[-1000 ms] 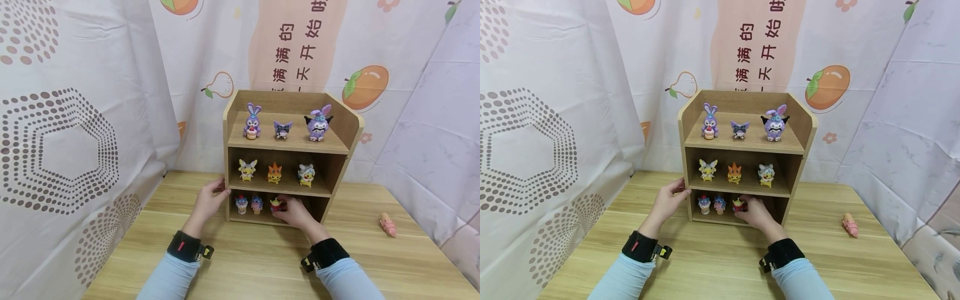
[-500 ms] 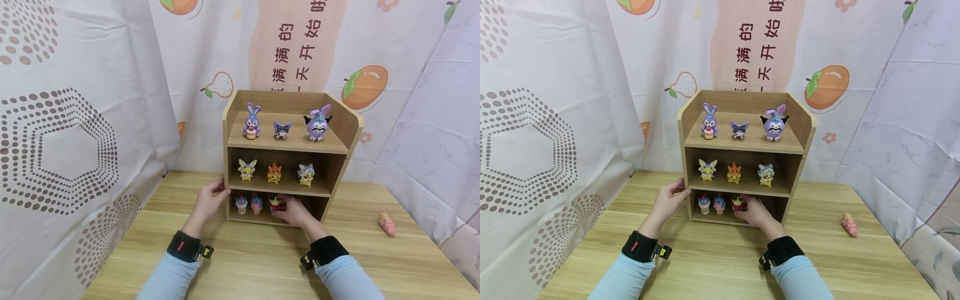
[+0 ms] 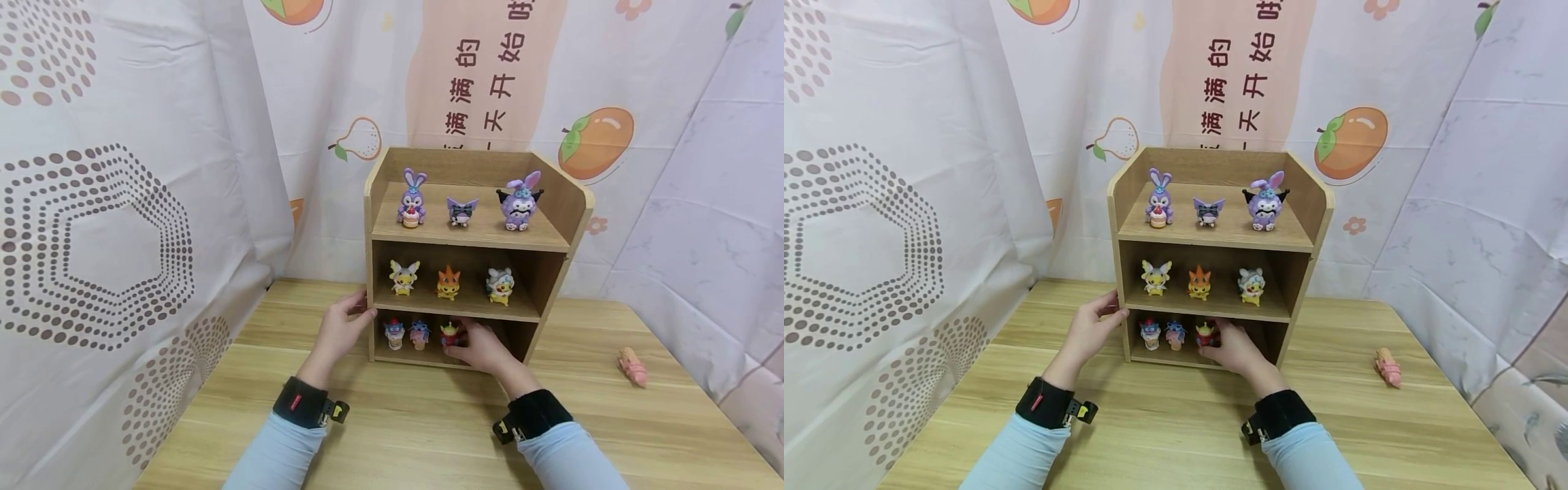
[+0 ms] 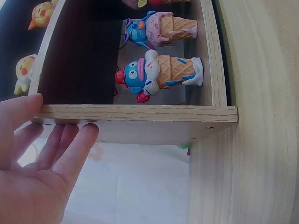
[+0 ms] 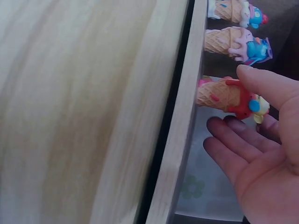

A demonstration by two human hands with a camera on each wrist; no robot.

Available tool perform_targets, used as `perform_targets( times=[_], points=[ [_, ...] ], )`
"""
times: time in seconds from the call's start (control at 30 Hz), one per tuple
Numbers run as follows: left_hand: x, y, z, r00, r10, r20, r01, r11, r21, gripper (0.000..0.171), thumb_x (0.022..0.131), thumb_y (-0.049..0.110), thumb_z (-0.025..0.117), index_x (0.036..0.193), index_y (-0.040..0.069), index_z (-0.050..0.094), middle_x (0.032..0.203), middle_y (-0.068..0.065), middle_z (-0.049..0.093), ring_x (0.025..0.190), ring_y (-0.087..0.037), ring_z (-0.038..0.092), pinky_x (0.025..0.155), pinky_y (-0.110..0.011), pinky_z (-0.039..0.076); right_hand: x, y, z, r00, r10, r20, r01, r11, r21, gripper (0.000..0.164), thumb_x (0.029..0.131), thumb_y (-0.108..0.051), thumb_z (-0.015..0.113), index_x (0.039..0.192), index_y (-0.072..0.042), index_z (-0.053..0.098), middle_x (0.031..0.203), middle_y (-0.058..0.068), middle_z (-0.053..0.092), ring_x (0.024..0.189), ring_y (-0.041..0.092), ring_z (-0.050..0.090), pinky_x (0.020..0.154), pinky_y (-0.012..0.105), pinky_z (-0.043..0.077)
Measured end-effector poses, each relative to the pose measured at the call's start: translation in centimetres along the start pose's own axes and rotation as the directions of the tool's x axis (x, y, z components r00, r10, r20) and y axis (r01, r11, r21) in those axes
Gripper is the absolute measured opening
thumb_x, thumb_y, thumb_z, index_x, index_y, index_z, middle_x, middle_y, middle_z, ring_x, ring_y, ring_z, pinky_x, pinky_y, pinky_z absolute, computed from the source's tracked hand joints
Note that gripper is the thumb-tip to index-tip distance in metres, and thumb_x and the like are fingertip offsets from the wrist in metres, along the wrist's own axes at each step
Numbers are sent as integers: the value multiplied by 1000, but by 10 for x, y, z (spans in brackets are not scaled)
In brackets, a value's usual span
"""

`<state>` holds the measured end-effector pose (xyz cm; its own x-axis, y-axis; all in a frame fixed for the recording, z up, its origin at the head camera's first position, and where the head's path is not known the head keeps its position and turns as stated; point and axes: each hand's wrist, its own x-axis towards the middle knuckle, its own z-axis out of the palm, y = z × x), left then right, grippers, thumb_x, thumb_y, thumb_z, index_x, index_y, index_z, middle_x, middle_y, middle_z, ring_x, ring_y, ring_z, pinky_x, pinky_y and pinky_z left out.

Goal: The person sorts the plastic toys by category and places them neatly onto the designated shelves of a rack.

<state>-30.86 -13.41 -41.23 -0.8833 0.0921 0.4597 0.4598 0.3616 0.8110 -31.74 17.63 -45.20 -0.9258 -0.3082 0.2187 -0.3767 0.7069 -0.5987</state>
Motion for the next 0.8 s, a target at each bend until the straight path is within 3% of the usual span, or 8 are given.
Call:
perform_targets(
  times=[0.3,0.57,0.8],
  points=[
    [0,0,1,1000,-2,0,2,1000,-3,49,89,15,70,133,3,54,114,-14,63,101,-30,59,84,-41,54,-17,-9,-17,995,-46,-87,38,995,-95,60,81,-27,77,129,1,53,120,19,60,107,31,56,89,49,50],
    [1,-1,1,1000,4,-3,-4,1000,9,48,88,15,70,132,4,55,113,-13,63,100,-27,60,84,-41,55,-37,-15,-34,993,-107,-57,96,981,-168,70,81,-24,78,136,2,46,127,19,56,114,32,52,93,51,47],
    [1,-2,1,1000,14,-7,-14,1000,0,48,88,15,70,132,4,55,112,-13,64,99,-26,60,83,-42,55,-54,-19,-54,996,-80,-48,65,966,-251,77,81,-29,78,138,8,41,131,29,48,120,42,43,95,57,43]
  ],
)
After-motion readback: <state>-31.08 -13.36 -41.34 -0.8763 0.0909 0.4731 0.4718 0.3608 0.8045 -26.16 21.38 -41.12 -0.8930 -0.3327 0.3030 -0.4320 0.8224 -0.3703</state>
